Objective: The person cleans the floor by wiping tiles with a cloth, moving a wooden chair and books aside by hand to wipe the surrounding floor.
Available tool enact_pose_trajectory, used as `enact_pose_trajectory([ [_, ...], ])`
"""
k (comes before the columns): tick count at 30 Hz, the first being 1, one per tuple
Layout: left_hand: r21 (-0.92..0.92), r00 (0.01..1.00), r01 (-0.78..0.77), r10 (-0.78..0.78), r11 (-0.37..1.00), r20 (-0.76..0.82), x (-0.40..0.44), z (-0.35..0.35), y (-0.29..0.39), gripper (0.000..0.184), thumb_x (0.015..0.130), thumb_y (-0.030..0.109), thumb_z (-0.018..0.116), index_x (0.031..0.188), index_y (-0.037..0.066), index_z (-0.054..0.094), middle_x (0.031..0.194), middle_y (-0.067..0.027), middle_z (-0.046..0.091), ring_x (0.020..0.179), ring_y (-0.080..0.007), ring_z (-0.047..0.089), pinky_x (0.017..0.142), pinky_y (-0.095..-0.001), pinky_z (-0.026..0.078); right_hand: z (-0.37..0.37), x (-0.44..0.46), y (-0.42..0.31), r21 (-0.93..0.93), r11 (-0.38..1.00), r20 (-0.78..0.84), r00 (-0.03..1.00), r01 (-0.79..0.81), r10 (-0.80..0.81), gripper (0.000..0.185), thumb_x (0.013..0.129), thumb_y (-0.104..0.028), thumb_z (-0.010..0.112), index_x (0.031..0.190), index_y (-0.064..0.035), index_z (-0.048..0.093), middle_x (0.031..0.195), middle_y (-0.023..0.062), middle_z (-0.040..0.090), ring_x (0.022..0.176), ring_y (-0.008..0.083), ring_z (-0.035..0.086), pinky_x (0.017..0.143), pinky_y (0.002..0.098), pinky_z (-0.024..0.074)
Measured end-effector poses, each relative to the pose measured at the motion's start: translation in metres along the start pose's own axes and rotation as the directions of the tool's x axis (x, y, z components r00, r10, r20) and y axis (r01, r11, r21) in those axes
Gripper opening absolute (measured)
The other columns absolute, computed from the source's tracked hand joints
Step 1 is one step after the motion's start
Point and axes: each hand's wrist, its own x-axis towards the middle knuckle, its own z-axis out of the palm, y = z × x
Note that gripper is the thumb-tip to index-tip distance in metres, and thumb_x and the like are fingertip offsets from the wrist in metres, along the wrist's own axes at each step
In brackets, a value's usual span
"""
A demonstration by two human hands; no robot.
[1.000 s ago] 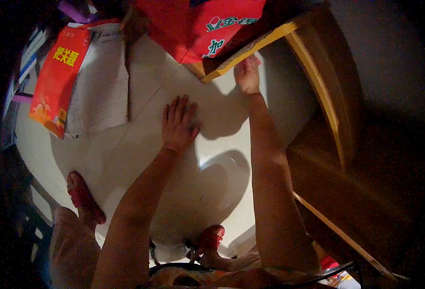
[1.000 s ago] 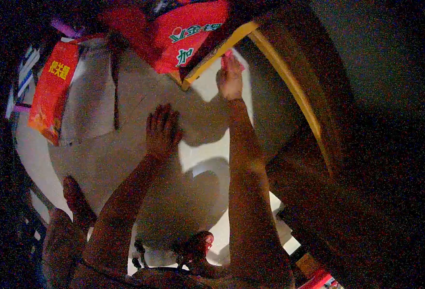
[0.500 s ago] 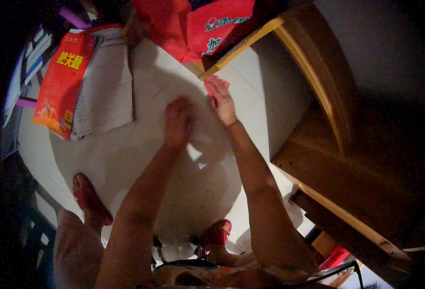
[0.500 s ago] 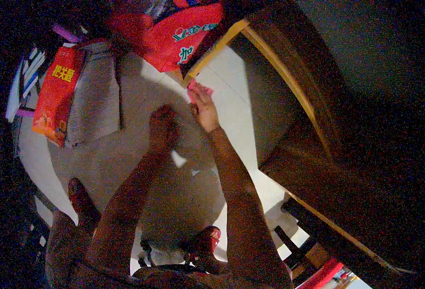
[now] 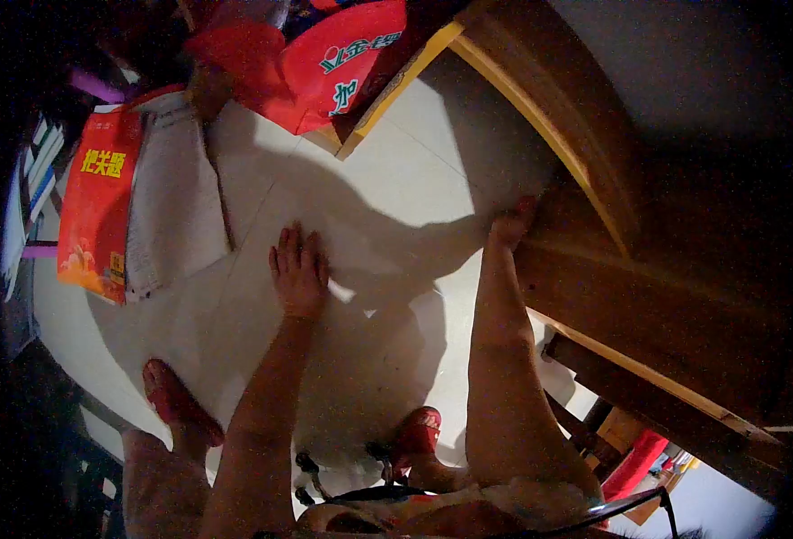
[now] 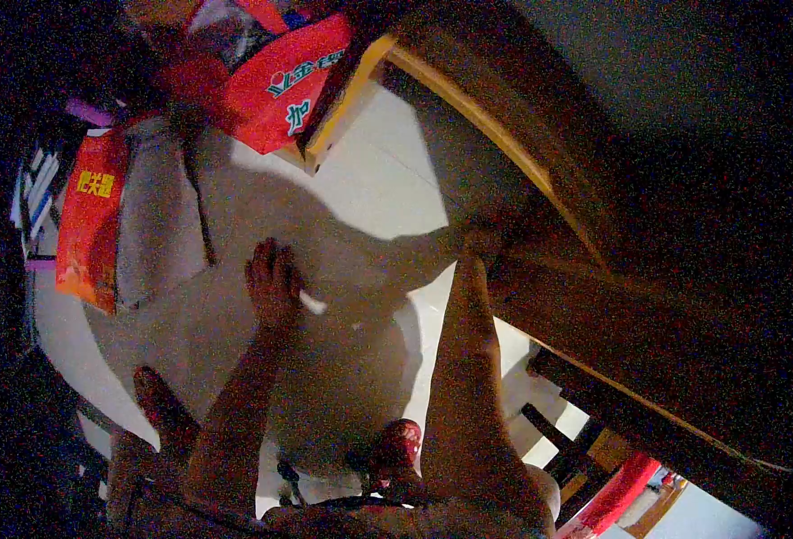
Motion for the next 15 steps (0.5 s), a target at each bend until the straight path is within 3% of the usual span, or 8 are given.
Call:
enact_pose_trajectory([
  [2, -0.002, 1.0, 0.01, -0.01, 1.0, 0.018, -0.001, -0.001, 0.001, 0.044, 0.088, 0.024, 0.057, 0.131, 0.013, 0.053, 0.147, -0.0128, 0.041, 0.137, -0.0334, 0.036, 0.113, -0.0549, 0.024, -0.016, 0.013, 0.035, -0.306, 0.924, -0.054, 0.965, 0.23, -0.258, 0.048, 0.09, -0.012, 0.049, 0.138, -0.0053, 0.05, 0.138, 0.0105, 0.051, 0.126, 0.0244, 0.046, 0.11, 0.0367, 0.0311],
  [3, -0.008, 1.0, 0.014, -0.014, 1.0, 0.028, -0.001, -0.005, 0.002, 0.044, 0.089, 0.024, 0.057, 0.131, 0.013, 0.053, 0.147, -0.0129, 0.041, 0.137, -0.0334, 0.035, 0.113, -0.0544, 0.024, -0.027, 0.022, 0.057, -0.476, 0.841, 0.038, 0.962, 0.255, -0.27, 0.048, 0.091, -0.011, 0.047, 0.138, -0.0051, 0.049, 0.14, 0.0115, 0.05, 0.129, 0.0256, 0.044, 0.111, 0.0368, 0.0302],
  [6, -0.017, 0.999, 0.029, -0.028, 0.999, 0.035, -0.001, -0.008, 0.005, 0.044, 0.089, 0.024, 0.056, 0.131, 0.013, 0.053, 0.147, -0.0132, 0.04, 0.138, -0.0336, 0.035, 0.113, -0.0538, 0.024, 0.046, -0.008, 0.018, -0.825, 0.489, 0.241, 0.959, 0.283, -0.148, 0.049, 0.091, -0.008, 0.046, 0.14, -0.0058, 0.047, 0.142, 0.0138, 0.047, 0.132, 0.0283, 0.041, 0.113, 0.0373, 0.0289],
  [7, -0.022, 0.999, 0.033, -0.032, 0.999, 0.031, -0.001, -0.008, 0.007, 0.044, 0.089, 0.025, 0.056, 0.132, 0.012, 0.053, 0.148, -0.0133, 0.04, 0.138, -0.0337, 0.034, 0.114, -0.0537, 0.024, 0.069, -0.02, 0.001, -0.847, 0.429, 0.297, 0.949, 0.313, -0.106, 0.049, 0.091, -0.007, 0.045, 0.14, -0.006, 0.046, 0.142, 0.0146, 0.047, 0.133, 0.0292, 0.04, 0.113, 0.0375, 0.0285],
  [12, 0.029, 0.998, 0.027, -0.029, 0.999, 0.06, 0.0, -0.007, 0.004, 0.045, 0.089, 0.024, 0.056, 0.132, 0.012, 0.053, 0.148, -0.0134, 0.039, 0.138, -0.034, 0.034, 0.114, -0.0536, 0.024, 0.151, -0.058, -0.015, -0.709, 0.563, 0.495, 0.868, 0.425, -0.031, 0.052, 0.09, -0.002, 0.045, 0.142, -0.0085, 0.045, 0.144, 0.0174, 0.045, 0.134, 0.0335, 0.04, 0.114, 0.0386, 0.0289],
  [15, 0.028, 0.998, 0.033, -0.034, 0.999, 0.052, 0.002, -0.011, 0.008, 0.044, 0.089, 0.025, 0.055, 0.131, 0.011, 0.053, 0.148, -0.0135, 0.039, 0.138, -0.0344, 0.034, 0.113, -0.0537, 0.025, 0.175, -0.059, 0.016, -0.599, 0.505, 0.614, 0.761, 0.622, -0.209, 0.051, 0.089, -0.005, 0.048, 0.14, -0.0088, 0.047, 0.141, 0.0182, 0.047, 0.129, 0.0358, 0.045, 0.111, 0.0409, 0.0327],
])
